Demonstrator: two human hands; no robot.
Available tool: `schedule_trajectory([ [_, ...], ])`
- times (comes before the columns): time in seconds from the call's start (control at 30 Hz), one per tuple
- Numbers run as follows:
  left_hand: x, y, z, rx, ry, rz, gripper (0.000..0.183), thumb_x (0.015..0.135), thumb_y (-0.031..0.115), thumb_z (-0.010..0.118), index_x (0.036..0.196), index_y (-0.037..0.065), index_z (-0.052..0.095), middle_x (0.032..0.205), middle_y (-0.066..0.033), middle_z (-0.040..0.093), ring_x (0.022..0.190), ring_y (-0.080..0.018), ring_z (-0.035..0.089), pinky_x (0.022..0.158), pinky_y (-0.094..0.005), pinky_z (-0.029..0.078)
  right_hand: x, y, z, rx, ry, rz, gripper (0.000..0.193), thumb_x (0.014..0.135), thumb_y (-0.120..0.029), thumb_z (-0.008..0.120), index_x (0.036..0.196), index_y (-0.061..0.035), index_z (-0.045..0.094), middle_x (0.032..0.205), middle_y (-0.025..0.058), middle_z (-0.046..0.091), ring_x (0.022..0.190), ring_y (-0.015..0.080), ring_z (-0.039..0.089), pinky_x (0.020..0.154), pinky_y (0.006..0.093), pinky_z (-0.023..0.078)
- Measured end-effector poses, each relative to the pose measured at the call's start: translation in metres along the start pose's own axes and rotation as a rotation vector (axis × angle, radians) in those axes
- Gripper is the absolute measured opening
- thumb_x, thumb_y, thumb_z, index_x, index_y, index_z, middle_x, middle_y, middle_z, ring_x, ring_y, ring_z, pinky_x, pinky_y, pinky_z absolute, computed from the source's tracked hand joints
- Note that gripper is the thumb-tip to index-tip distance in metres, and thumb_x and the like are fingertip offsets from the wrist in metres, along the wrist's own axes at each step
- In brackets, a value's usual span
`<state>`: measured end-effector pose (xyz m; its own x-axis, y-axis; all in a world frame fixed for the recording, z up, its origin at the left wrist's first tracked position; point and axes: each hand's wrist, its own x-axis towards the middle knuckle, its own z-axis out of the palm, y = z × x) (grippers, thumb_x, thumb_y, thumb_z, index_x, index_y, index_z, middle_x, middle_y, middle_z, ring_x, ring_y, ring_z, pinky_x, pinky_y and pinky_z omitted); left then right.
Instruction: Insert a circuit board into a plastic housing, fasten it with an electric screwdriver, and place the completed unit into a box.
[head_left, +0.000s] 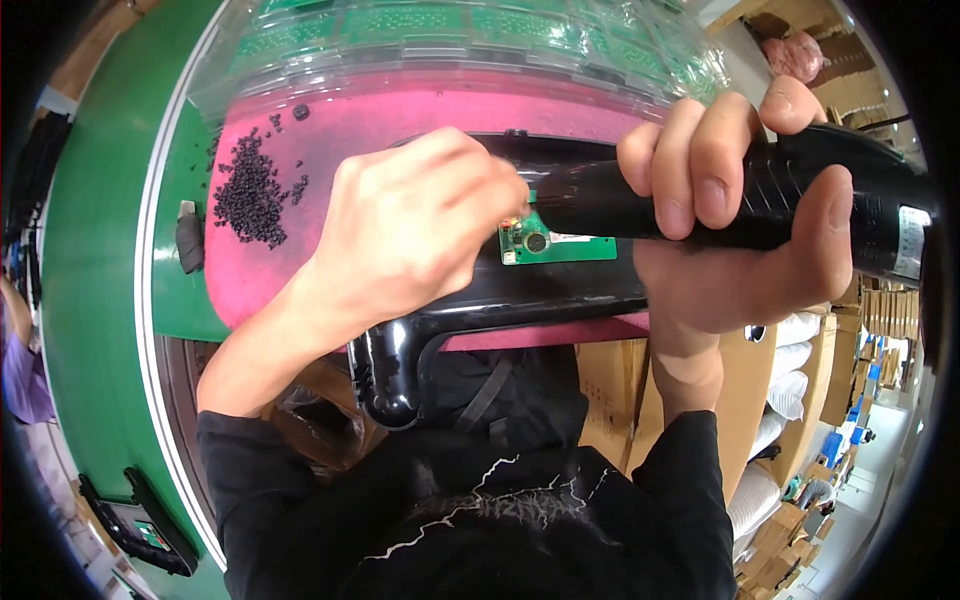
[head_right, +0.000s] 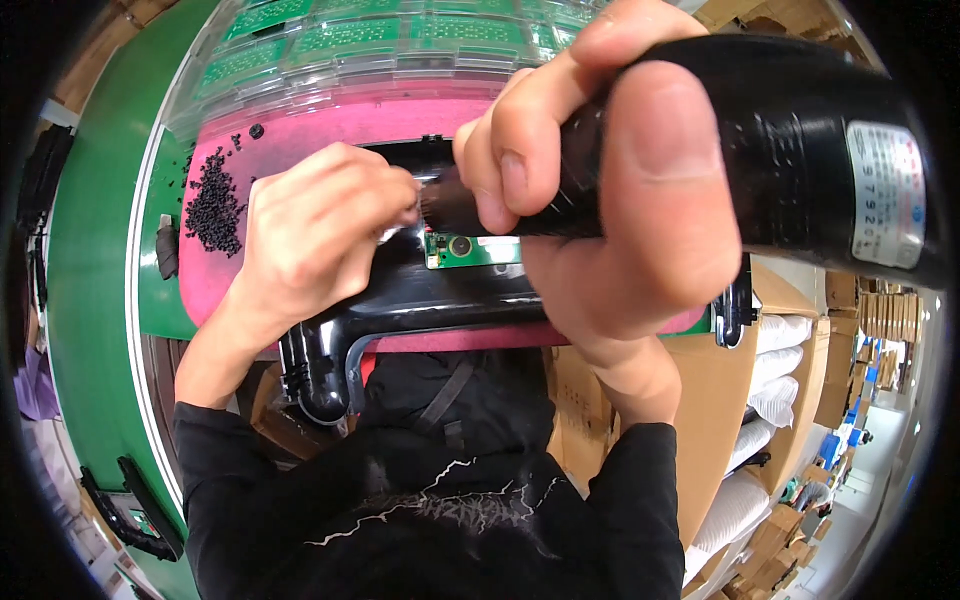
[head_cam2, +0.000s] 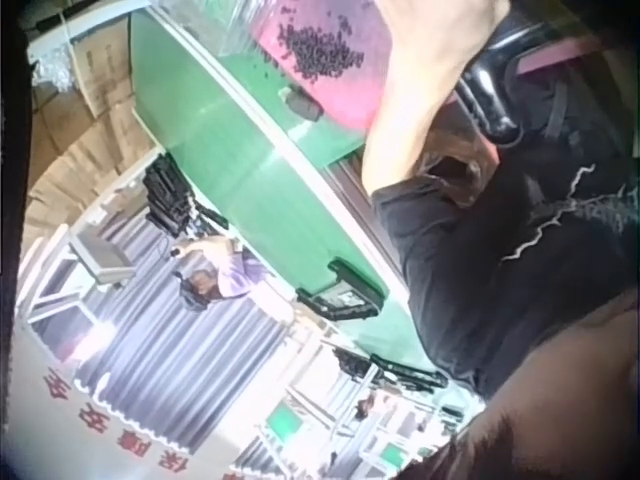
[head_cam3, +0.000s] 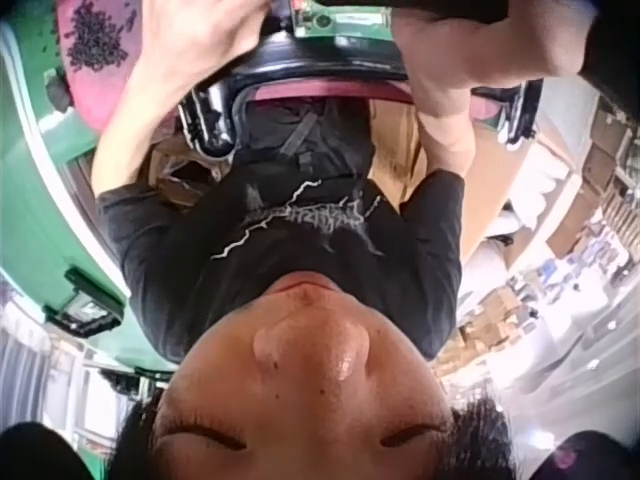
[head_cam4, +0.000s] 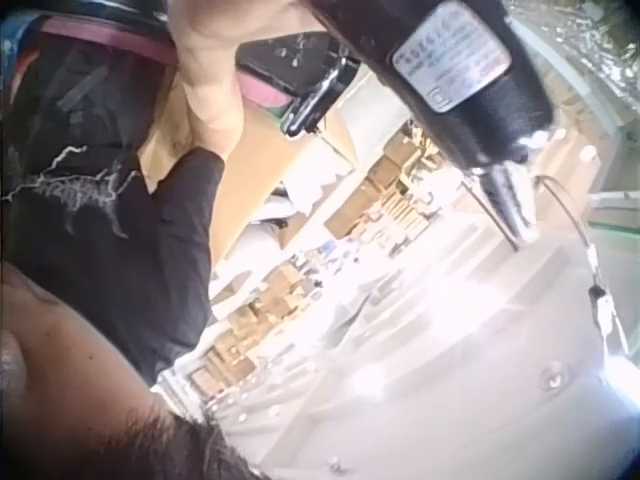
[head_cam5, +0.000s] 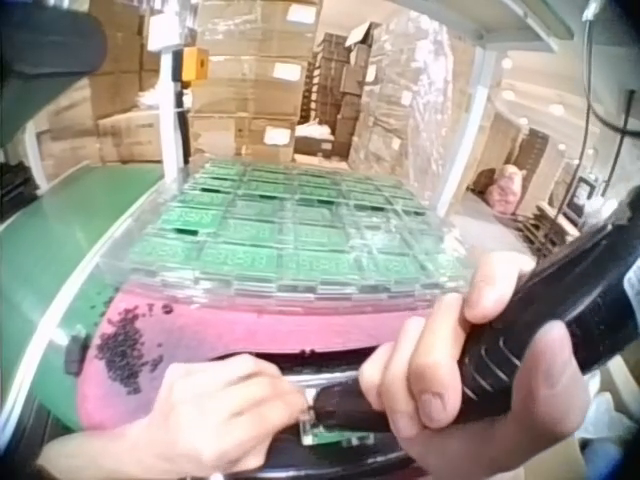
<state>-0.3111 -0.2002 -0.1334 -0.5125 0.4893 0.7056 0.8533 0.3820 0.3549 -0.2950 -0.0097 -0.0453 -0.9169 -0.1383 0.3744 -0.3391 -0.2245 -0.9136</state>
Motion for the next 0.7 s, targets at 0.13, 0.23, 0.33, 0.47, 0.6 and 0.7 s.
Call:
schedule_trajectory([
  [0.13, -0.002, 0.000, 0.000, -0.102, -0.023, -0.216, 0.014, 0.078, -0.005, 0.070, 0.091, -0.003, 0.064, 0.081, -0.0128, 0.067, 0.073, -0.0288, 0.067, 0.065, -0.0359, 0.053, -0.011, 0.017, 0.004, 0.370, 0.114, 0.010, 0.036, 0.095, -0.041, 0.049, 0.110, -0.0086, 0.051, 0.064, 0.0006, 0.047, 0.052, 0.0123, 0.041, 0.057, 0.0311, 0.037],
  [0.23, 0.002, 0.004, 0.000, -0.198, -0.069, -0.339, 0.007, 0.088, 0.000, 0.065, 0.093, -0.004, 0.063, 0.082, -0.0162, 0.064, 0.073, -0.0329, 0.064, 0.067, -0.0384, 0.051, -0.009, 0.036, -0.014, -0.002, -0.045, -0.028, 0.030, 0.096, -0.035, 0.049, 0.109, -0.0077, 0.048, 0.064, 0.0013, 0.048, 0.052, 0.0126, 0.043, 0.056, 0.0320, 0.039],
  [0.33, 0.001, 0.005, -0.002, -0.209, -0.168, -0.447, 0.007, 0.090, 0.003, 0.064, 0.092, -0.004, 0.062, 0.081, -0.0171, 0.062, 0.073, -0.0352, 0.063, 0.066, -0.0395, 0.050, -0.009, 0.041, -0.013, -0.048, -0.032, -0.019, 0.029, 0.096, -0.034, 0.049, 0.108, -0.0074, 0.048, 0.064, 0.0014, 0.048, 0.052, 0.0125, 0.043, 0.056, 0.0316, 0.039],
  [0.47, -0.003, 0.003, -0.002, -0.229, -0.239, -0.473, 0.008, 0.091, 0.006, 0.062, 0.093, -0.003, 0.063, 0.082, -0.0174, 0.062, 0.077, -0.0379, 0.063, 0.067, -0.0423, 0.050, -0.006, 0.047, -0.010, -0.061, -0.022, -0.015, 0.028, 0.096, -0.034, 0.049, 0.106, -0.0072, 0.047, 0.064, 0.0014, 0.048, 0.051, 0.0127, 0.043, 0.056, 0.0310, 0.039],
  [0.6, -0.007, 0.001, -0.003, -0.216, -0.318, -0.464, 0.011, 0.090, 0.008, 0.062, 0.094, -0.001, 0.064, 0.085, -0.0168, 0.064, 0.081, -0.0380, 0.064, 0.070, -0.0446, 0.050, -0.001, 0.048, -0.005, -0.090, -0.047, 0.038, 0.026, 0.096, -0.031, 0.050, 0.105, -0.0069, 0.048, 0.063, 0.0016, 0.048, 0.051, 0.0124, 0.044, 0.056, 0.0310, 0.041],
  [0.7, -0.009, -0.001, -0.004, -0.191, -0.341, -0.441, 0.012, 0.090, 0.010, 0.063, 0.095, -0.001, 0.065, 0.087, -0.0164, 0.064, 0.083, -0.0379, 0.064, 0.072, -0.0454, 0.050, 0.002, 0.052, -0.003, -0.074, -0.117, 0.042, 0.024, 0.095, -0.029, 0.052, 0.101, -0.0060, 0.049, 0.063, 0.0023, 0.049, 0.050, 0.0120, 0.043, 0.055, 0.0306, 0.041],
])
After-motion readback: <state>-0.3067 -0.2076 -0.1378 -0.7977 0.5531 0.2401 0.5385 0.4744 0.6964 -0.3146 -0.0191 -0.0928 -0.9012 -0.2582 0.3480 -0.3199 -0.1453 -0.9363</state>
